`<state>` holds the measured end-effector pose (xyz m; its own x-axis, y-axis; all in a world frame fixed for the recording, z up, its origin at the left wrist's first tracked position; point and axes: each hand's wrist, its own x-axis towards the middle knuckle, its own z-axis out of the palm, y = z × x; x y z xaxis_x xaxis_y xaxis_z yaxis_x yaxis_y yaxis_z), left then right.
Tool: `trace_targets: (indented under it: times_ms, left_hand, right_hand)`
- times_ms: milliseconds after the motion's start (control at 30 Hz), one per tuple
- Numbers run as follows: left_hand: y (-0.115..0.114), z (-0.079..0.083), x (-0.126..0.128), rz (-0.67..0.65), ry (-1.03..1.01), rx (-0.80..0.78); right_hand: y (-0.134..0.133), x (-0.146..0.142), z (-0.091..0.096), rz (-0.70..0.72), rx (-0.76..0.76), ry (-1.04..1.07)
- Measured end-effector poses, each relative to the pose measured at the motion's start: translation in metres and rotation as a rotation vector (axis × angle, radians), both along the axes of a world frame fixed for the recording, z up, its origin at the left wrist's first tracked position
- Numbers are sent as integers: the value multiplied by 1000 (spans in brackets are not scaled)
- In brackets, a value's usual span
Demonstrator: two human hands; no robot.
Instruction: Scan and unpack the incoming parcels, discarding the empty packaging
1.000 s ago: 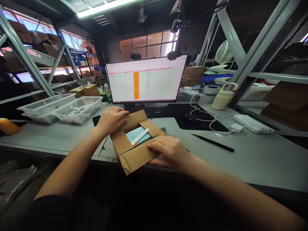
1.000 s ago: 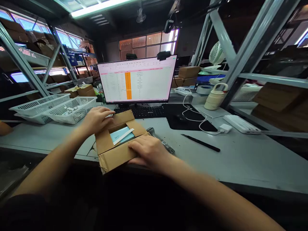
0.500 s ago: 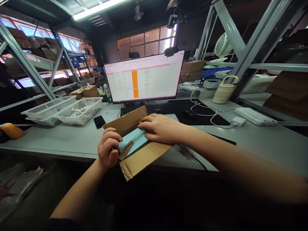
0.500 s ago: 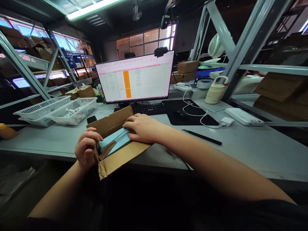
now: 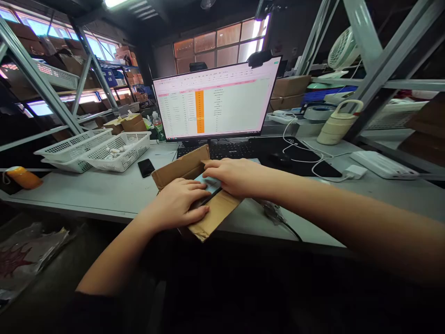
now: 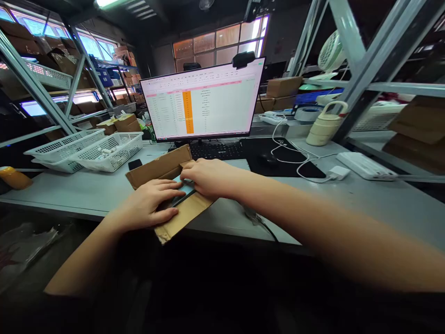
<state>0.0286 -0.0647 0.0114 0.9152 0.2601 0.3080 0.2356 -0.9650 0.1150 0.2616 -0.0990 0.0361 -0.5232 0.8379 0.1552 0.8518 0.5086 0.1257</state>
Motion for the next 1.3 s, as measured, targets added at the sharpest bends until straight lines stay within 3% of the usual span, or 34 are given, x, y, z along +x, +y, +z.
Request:
trace_targets:
  times_ms: [167,333,400,500,600,700,867,1000,1100,1300]
  left_hand:
    - [13,-9,-8,-100,-57,-16]
    - [25,-28,-19,-187,-339,79]
    - [29,-36,-16,-170,-555,191]
    - [31,-49,-9,-121,-879,324]
    - [27,-56,-11,-61,-1011,320]
    - [17,-47,-27,-59,-886,266]
    - [-9,-3,-58,231,-139,271]
    - [-18,23,-49,354,286,269]
    - [-11,34,-33,402,405,272]
    - [8,40,-19,302,424,263]
  right_hand:
    - [8,32,2,-276,53,72]
    - [14,67,4,-401,-168,127]
    - [13,61,11,-329,-152,47]
    - [11,33,25,-110,-112,-3]
    - [13,3,32,65,-86,-78]
    - [21,-14,30,95,-119,-229]
    - [37,-22,29,-26,-315,-232]
    - [40,-27,30,0,-363,-254]
    - [39,-30,30,-4,-368,-240]
    - [32,-33,34,-40,-358,-136]
